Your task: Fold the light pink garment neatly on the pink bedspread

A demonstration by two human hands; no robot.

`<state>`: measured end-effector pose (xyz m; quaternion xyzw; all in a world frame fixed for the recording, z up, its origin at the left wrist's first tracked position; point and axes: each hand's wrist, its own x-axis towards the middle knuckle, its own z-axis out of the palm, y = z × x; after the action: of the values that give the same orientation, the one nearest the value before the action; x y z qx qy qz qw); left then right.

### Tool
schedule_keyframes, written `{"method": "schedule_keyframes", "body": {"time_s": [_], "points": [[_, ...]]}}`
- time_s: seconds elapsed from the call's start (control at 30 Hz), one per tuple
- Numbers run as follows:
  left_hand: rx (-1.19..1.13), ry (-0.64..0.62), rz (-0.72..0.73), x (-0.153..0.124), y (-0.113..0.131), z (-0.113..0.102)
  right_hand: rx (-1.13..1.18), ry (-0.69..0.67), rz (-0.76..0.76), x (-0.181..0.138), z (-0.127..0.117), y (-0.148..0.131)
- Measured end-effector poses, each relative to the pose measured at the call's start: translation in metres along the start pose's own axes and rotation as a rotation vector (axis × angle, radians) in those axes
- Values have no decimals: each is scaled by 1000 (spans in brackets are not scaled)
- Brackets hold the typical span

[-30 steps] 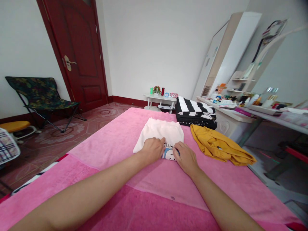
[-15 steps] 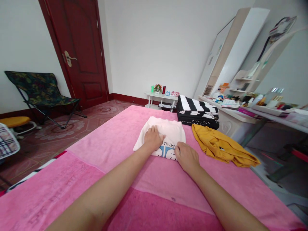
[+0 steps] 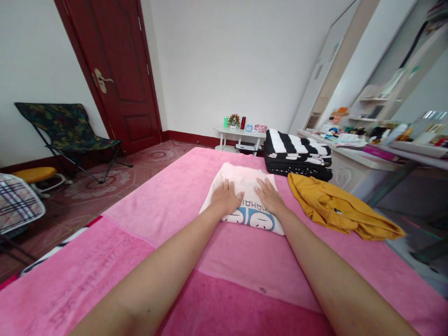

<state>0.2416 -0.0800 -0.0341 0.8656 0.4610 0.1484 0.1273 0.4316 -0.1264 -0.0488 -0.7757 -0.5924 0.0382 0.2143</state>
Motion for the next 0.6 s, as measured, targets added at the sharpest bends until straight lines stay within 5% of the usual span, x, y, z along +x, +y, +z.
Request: {"method": "schedule_keyframes", "body": {"time_s": [0.23, 0.33, 0.5, 0.6], "points": [[-78, 160, -211, 1, -11, 1, 42, 286, 257, -15, -2, 9], [-99, 215, -336, 5, -17, -3, 78, 275, 275, -19, -7, 10], [-189, 219, -319, 14, -26, -10, 244, 260, 238, -17, -11, 15], [-318, 223, -347, 18, -29, -12, 533, 254, 268, -14, -14, 12]]}}
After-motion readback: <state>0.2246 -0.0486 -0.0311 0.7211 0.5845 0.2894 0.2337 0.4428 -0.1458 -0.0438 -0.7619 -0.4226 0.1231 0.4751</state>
